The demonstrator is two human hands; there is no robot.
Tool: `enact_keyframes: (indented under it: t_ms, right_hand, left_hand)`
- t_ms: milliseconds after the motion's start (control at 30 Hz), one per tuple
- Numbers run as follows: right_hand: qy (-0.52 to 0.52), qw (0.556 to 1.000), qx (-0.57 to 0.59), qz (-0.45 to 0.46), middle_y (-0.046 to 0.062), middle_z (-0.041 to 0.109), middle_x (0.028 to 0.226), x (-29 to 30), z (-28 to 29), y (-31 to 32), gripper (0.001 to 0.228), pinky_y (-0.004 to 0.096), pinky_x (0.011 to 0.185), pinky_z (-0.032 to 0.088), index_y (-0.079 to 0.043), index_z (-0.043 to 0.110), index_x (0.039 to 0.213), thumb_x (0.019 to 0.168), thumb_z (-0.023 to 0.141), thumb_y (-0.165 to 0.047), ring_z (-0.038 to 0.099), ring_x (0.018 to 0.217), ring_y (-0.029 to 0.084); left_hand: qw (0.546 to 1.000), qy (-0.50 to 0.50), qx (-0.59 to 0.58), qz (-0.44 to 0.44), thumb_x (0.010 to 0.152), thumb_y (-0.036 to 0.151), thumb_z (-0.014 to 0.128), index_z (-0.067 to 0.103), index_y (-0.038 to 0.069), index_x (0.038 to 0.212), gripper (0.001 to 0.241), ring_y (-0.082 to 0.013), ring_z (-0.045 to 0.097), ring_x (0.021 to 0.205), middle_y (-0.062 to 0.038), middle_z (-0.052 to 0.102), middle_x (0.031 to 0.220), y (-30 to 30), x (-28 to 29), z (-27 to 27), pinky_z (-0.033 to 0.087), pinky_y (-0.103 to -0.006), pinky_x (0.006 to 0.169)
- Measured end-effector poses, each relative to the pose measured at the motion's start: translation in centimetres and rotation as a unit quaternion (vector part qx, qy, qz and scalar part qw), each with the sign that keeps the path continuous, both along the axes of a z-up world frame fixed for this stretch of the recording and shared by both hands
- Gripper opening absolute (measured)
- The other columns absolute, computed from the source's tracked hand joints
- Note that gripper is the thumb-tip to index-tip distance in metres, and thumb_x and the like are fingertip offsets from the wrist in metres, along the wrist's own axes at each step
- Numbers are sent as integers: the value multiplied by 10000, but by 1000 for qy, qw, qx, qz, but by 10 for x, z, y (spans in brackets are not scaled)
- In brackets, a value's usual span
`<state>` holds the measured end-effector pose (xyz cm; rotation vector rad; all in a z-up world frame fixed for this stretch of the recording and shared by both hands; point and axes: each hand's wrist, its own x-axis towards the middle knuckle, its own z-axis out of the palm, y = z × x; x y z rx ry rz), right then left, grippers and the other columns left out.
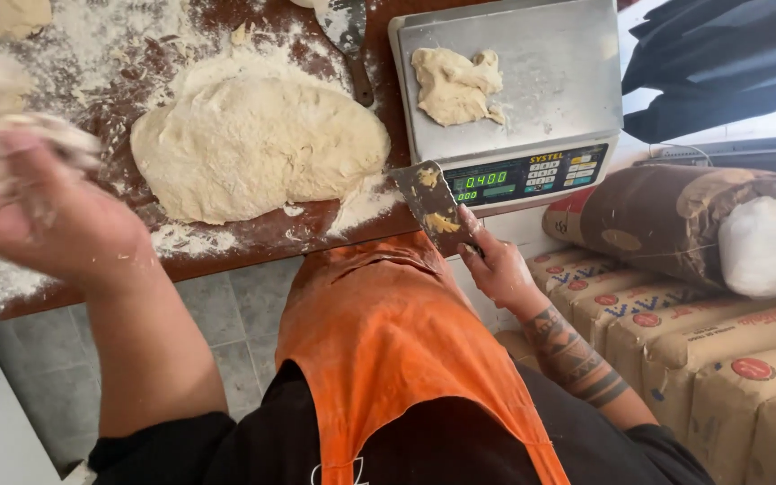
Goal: The person portions a large mass of dough on a floured wooden table using a bench scraper. They repeatedly cut off pieces, weigh them on a digital scale, and adjust the size by adding or removing small amounts of dough to reach a target weight before setting the portion aside.
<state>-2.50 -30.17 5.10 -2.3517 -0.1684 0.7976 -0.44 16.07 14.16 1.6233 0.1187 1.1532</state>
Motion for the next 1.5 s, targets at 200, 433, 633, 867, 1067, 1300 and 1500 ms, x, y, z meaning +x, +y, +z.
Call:
enact_keyframes:
  t_ms: [200,433,633,867,1067,1300,1500]
  right_hand:
    - [-30,999,43,-12,38,719,1340,-13,-7,-2,664,392,822,547,-326,294,1615,1003,544,-265,743,1044,319]
    - [-69,990,107,-62,171,718,618,-19,13,-2,653,407,593,608,-369,469,1552,946,675,-241,738,565,326]
    - [-95,994,12,-61,281,750,914,3,1,-16,669,575,786,573,-410,461,1552,937,686,-274,711,879,475]
    - [-228,963,-146,-7,277,744,933,79,14,-9,571,617,855,545,-318,474,1573,1013,582,-323,703,858,502]
    - [-250,938,-223,87,181,738,965,117,35,28,386,581,816,583,-309,584,1412,1059,483,-428,716,858,476]
    - [-131,943,-290,98,192,740,985,131,15,36,419,601,815,573,-366,503,1435,1045,411,-489,720,933,478]
    - [-92,949,-293,67,242,730,964,157,-14,39,458,592,852,566,-431,497,1456,1018,451,-558,711,984,485]
  left_hand:
    - [949,251,164,101,1057,326,538,564,69,1199,295,-255,603,999,-131,539,1152,-36,81,-58,575,-334,835]
    - [759,546,354,4,873,331,861,619,112,1406,625,-422,466,1220,-172,449,1317,-33,44,-177,433,-612,941]
    - [834,393,383,61,773,214,914,750,93,1014,316,-416,569,1091,-167,523,1209,-22,13,-204,499,-547,825]
    - [841,456,291,-11,900,155,804,739,71,1028,167,-409,573,1184,-207,548,1247,-56,-44,-176,488,-519,957]
    - [829,510,225,-43,934,187,756,725,56,1064,187,-439,588,1195,-257,543,1286,-70,-81,-186,517,-514,956]
    - [833,537,117,-60,940,216,761,721,69,1130,244,-430,596,1210,-174,536,1303,-93,-80,-187,570,-478,934]
    - [882,440,61,-157,960,262,719,691,117,1148,239,-372,664,1067,-101,573,1184,-139,-4,-199,562,-458,912]
